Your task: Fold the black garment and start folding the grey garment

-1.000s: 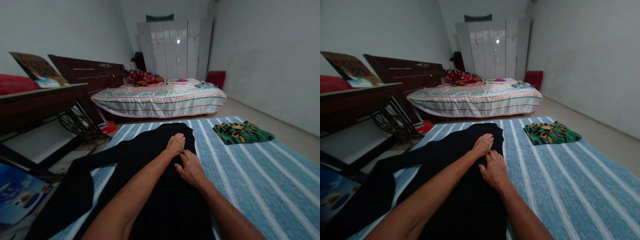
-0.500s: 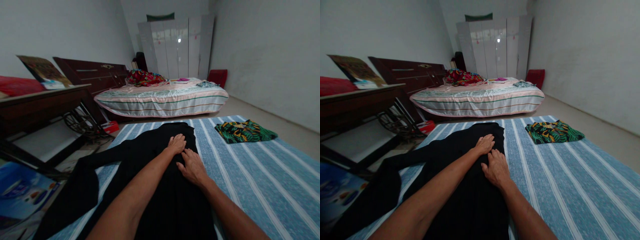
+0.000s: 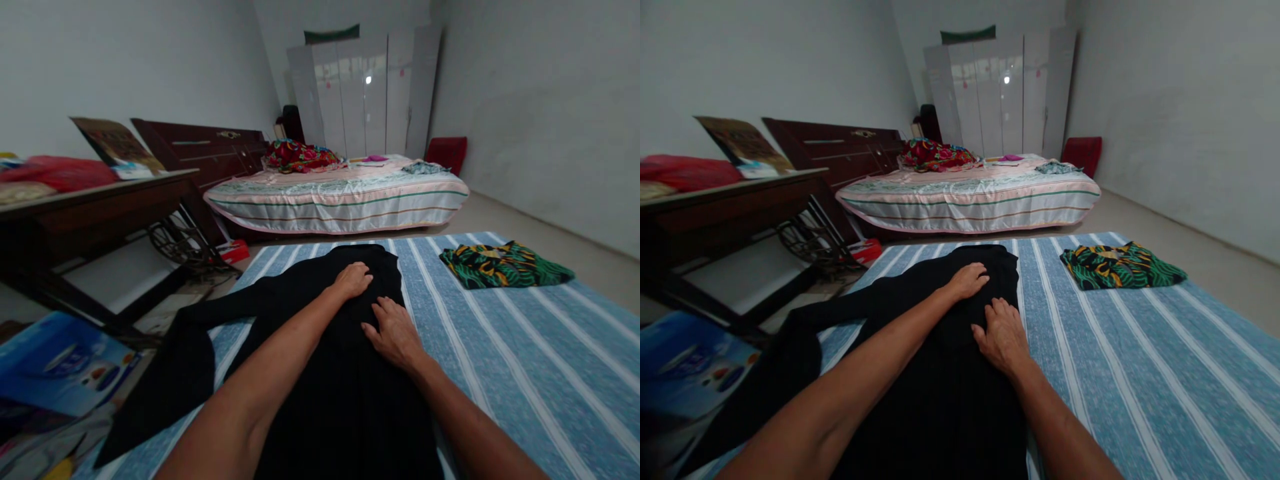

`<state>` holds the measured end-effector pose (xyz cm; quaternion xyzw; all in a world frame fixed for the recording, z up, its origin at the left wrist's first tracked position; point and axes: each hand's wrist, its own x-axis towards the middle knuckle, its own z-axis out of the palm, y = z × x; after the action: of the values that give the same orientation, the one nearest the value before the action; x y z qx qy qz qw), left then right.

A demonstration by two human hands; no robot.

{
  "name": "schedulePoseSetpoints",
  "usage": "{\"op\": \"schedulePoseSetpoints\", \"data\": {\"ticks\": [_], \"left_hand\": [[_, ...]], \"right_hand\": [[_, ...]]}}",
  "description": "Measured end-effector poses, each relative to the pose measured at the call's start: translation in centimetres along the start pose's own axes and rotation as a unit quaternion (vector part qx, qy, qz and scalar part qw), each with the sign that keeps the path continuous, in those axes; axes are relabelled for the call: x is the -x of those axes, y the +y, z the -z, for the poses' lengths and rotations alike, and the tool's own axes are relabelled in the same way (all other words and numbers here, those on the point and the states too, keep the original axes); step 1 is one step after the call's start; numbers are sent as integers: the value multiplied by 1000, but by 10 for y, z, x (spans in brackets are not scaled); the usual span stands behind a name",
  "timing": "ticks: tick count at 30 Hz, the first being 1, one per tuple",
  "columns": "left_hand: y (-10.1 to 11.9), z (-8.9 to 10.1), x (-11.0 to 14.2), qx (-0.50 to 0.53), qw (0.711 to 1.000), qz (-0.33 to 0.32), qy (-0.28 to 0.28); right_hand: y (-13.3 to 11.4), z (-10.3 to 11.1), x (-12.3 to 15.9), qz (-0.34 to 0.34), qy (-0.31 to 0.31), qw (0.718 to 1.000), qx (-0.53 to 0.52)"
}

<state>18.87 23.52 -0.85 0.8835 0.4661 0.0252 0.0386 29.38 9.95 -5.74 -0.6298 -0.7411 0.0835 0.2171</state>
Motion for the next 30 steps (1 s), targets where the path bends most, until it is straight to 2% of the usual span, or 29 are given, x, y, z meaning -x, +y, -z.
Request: {"op": "schedulePoseSetpoints", "data": {"ticks": [2,4,8,12,15,18,23,27,30], "left_hand": [[-12,19,16,-3,1000,7,2],[-24,37,44,-3,1000,14,4],[-27,59,135,19,1000,10,13],[2,54,236,37,999,15,30],[28,40,285,58,998,22,21],[45,26,301,76,996,50,-3],[58,7,294,76,989,124,-6],[67,0,291,63,989,132,15],[62,3,291,63,986,145,50]], "right_hand": [[1,0,1,1,0,1000,1],[1,-1,1,1,-1,1000,6],[5,-6,1,12,1,1000,13],[12,-14,2,26,17,999,20],[19,-21,3,43,26,998,36],[25,-25,3,66,31,996,57],[30,-29,4,86,31,992,90],[30,-27,4,82,24,992,97],[28,-24,4,83,22,991,104]]}}
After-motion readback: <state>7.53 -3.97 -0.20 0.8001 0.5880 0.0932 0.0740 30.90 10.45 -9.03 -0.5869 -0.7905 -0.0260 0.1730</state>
